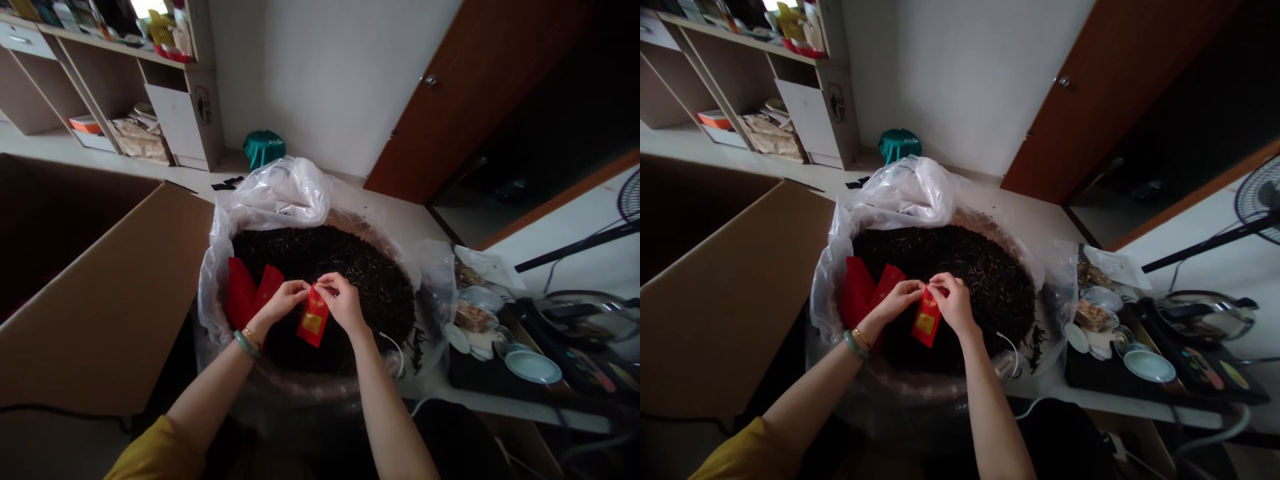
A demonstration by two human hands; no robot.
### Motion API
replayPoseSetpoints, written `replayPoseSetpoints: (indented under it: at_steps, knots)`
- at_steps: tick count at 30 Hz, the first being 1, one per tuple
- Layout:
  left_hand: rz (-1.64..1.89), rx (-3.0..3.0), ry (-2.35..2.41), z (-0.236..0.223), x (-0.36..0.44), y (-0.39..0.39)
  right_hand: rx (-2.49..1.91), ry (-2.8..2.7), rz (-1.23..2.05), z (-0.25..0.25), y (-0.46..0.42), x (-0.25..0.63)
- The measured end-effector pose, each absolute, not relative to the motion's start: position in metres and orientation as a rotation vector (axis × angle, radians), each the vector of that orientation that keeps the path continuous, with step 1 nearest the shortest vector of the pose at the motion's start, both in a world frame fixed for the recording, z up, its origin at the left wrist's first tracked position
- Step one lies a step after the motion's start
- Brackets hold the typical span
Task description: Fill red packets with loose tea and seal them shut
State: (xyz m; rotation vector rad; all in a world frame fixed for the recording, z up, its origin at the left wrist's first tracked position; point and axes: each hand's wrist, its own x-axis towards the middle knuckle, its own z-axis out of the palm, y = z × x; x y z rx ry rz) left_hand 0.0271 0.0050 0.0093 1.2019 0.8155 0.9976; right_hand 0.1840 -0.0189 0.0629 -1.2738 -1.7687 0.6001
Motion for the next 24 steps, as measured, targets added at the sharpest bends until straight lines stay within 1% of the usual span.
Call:
replayPoseSetpoints:
  at_steps: [6, 11, 13, 16, 20, 24]
  knots:
    - [1.279, 1.241, 1.002, 0.008, 0.027, 0.007, -1.390, -1.977, 0.373, 0.065, -0.026, 0.177]
    - [1.318, 1.320, 0.990, 0.010, 0.027, 0.004, -1.651, -2.077, 0.179, 0.064, -0.029, 0.165]
    - [1.290, 1.343, 0.950, 0.010, 0.027, 0.004, -1.695, -2.100, 0.186, 0.065, -0.029, 0.162]
    - [1.230, 1.382, 0.922, 0.006, 0.027, 0.006, -1.663, -2.138, 0.281, 0.064, -0.028, 0.162]
    - [1.225, 1.481, 1.001, 0.004, 0.027, 0.006, -1.588, -2.190, 0.415, 0.057, -0.025, 0.166]
    - [1.351, 1.771, 1.136, 0.009, 0.026, -0.002, -1.658, -2.093, 0.334, 0.053, -0.018, 0.179]
